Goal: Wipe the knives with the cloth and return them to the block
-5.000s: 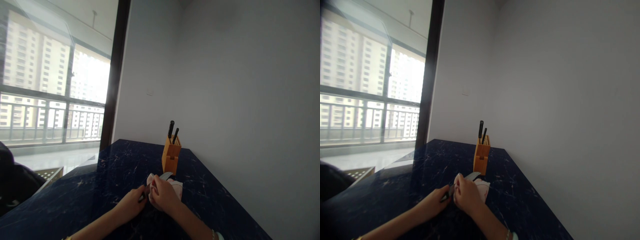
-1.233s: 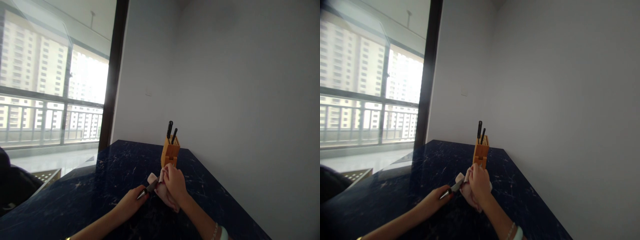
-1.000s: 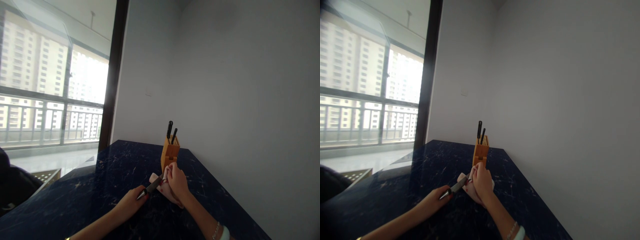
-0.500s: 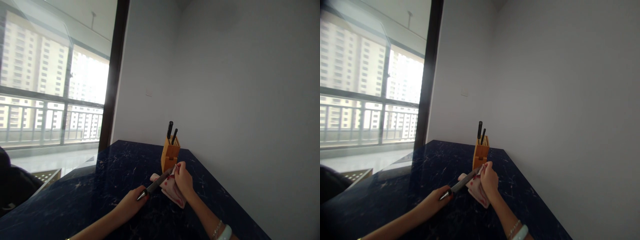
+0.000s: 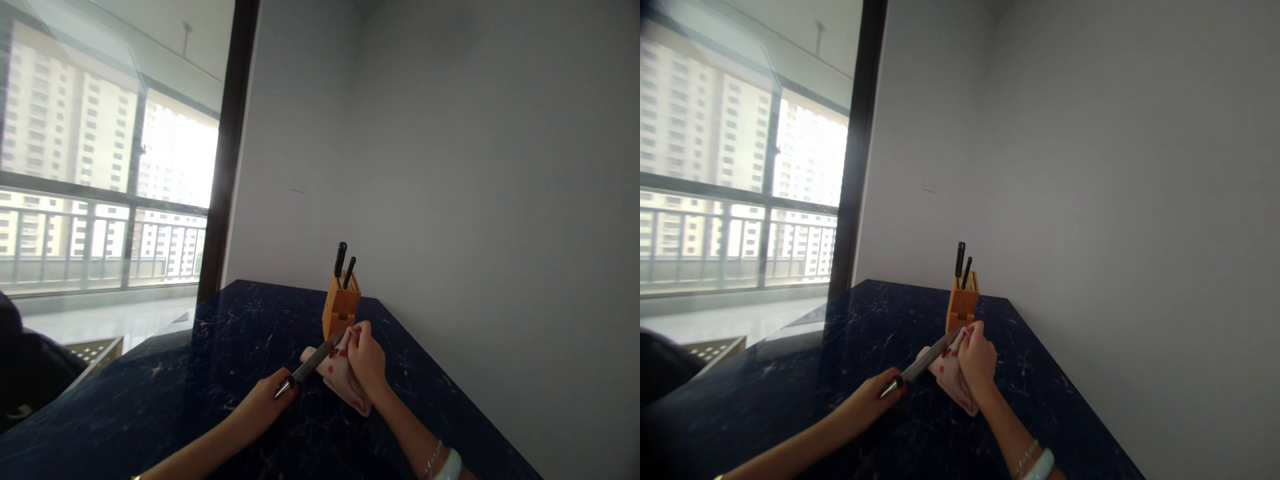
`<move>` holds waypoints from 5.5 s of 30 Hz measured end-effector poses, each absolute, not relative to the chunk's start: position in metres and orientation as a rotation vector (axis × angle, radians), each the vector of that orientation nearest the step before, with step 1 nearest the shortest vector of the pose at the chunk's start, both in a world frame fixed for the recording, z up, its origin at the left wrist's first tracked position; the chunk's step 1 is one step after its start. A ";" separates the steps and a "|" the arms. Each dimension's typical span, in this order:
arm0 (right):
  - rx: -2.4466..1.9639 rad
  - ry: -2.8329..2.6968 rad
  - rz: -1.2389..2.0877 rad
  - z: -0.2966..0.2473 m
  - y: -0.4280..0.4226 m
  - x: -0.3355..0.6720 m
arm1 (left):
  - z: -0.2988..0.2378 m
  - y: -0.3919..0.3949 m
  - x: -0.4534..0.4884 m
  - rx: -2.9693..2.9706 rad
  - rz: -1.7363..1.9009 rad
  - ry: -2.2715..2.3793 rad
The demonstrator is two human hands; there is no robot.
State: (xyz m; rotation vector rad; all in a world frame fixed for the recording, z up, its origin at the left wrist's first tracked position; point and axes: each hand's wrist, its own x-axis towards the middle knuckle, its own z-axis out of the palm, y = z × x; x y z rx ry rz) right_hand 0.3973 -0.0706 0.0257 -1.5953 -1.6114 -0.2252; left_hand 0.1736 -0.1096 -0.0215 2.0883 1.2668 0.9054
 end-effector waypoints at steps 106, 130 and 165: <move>-1.113 -2.153 -0.026 0.012 -0.121 0.327 | -0.032 -0.101 0.172 2.046 0.990 1.192; -1.258 -2.184 -0.079 0.014 -0.125 0.327 | -0.029 -0.101 0.172 1.998 0.970 1.180; -1.189 -2.143 -0.070 0.013 -0.126 0.327 | -0.027 -0.103 0.173 1.995 0.955 1.141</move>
